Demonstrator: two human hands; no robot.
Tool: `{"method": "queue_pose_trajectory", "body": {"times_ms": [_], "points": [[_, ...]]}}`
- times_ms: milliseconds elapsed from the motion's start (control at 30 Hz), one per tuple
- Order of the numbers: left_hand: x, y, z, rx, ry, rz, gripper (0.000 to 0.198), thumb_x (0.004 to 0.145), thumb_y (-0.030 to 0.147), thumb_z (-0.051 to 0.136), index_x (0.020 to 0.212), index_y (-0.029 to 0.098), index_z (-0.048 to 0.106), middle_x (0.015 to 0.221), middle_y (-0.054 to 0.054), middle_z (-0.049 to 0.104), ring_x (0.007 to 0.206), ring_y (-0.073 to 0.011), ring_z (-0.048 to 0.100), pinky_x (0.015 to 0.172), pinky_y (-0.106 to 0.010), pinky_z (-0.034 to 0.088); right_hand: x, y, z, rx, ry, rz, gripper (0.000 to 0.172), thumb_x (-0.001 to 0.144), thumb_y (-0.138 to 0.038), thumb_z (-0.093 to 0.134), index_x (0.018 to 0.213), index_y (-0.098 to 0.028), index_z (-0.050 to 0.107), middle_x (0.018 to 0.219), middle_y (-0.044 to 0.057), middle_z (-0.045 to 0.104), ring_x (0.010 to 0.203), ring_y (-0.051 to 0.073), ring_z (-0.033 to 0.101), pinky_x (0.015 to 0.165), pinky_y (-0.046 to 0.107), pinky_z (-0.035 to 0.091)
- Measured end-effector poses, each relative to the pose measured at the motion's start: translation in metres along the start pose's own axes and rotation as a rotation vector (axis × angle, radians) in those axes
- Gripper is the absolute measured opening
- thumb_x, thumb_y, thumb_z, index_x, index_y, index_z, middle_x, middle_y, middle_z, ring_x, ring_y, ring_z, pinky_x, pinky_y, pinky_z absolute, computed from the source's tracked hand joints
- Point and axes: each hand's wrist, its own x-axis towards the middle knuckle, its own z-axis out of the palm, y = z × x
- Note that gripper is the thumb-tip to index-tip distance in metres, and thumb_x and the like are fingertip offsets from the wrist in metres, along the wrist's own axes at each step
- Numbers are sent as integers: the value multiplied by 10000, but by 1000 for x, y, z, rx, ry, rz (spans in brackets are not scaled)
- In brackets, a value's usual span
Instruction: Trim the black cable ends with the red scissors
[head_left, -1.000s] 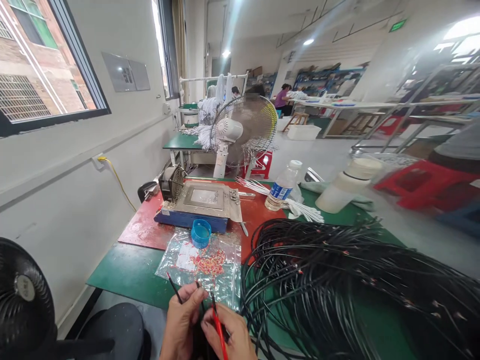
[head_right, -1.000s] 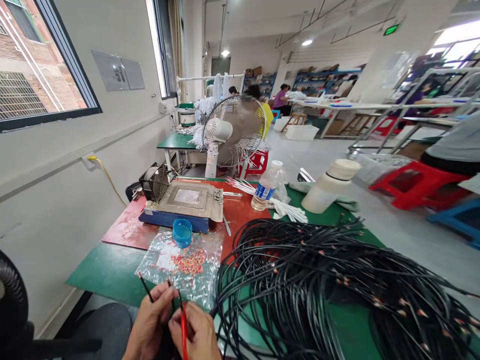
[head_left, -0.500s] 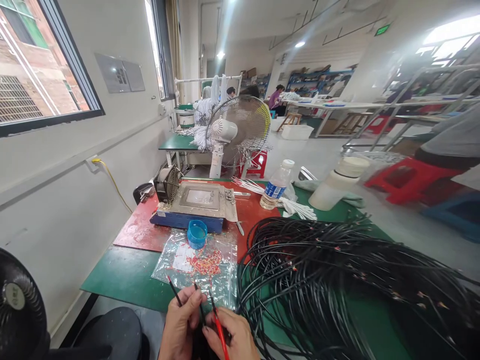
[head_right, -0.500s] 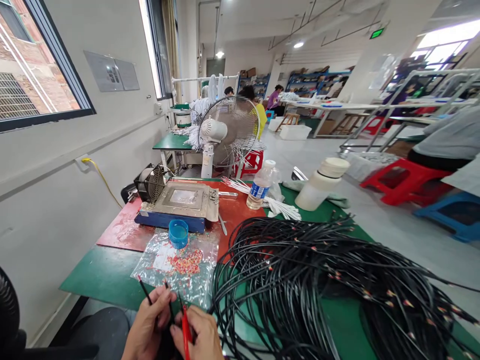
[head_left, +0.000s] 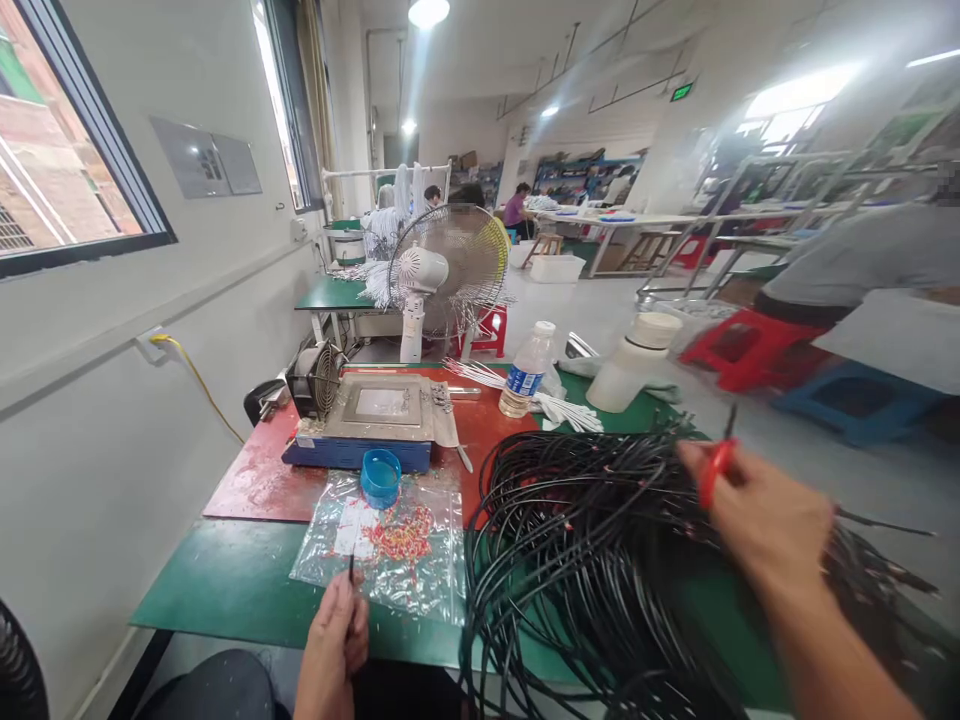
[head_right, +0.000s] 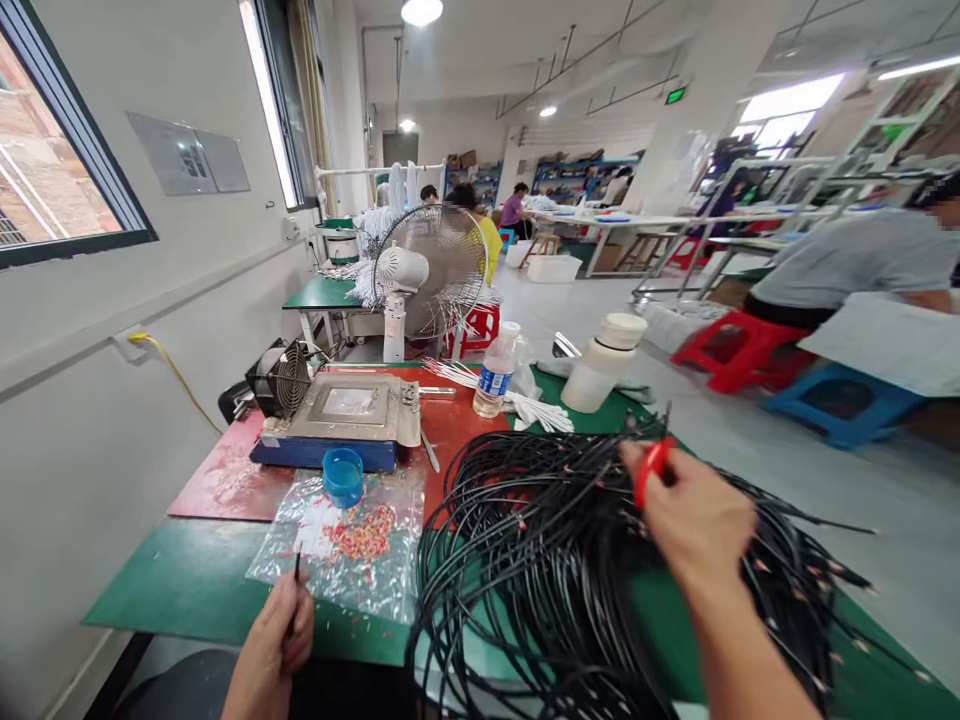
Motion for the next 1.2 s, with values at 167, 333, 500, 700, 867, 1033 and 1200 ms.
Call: {"method": "queue_pose_trajectory", "body": {"times_ms": [167,333,500,700,867,1033,1200], "points": [[-13,6,11,90,-6,64,317,676,445,716,741,138,670,565,30,511,447,-39,328,413,-157,279,-4,4,-11,-233,8,-109,367,795,-513,431,680,-206,595,677,146,624,628,283,576,521,354,346],[-27,18,31,74,-49,34,349,643,397,757,899,166,707,624,-5,605,531,-82,432,505,-193,349,-103,-43,36,531,-597,-371,316,733,-478,574,806,-188,678,768,64,674,706,206,604,643,288,454],[-34,19,34,96,-143,-11,307,648,384,754,857,163,714,569,-6,607,427,-56,399,416,-191,283,-168,-90,83,808,-1057,-324,359,678,-459,670,848,-143,687,629,-3,541,548,113,452,518,224,358],[-39,19,29,146,-228,-14,235,658,358,750,756,149,709,649,-46,652,475,-80,466,444,-208,321,-182,-106,96,964,-1255,-83,322,675,-438,679,632,-128,600,496,-39,452,459,70,371,439,193,281],[-35,16,35,160,-153,50,279,632,411,755,701,150,686,537,5,595,399,-21,283,406,-190,168,-189,-110,100,1067,-1375,240,362,602,-462,709,576,-150,528,394,-71,396,354,54,324,370,188,250],[-29,15,36,223,-4,71,350,604,469,750,662,131,682,445,33,511,377,-15,232,395,-200,117,-188,-104,107,932,-1247,0,406,683,-521,654,591,-161,490,462,-65,393,421,62,347,423,194,256],[-30,25,32,109,136,48,337,573,412,783,755,136,717,454,61,463,405,-26,262,395,-178,169,-181,-94,92,641,-1206,-434,276,805,-433,557,732,-168,569,650,-26,509,606,108,455,552,203,316]]}}
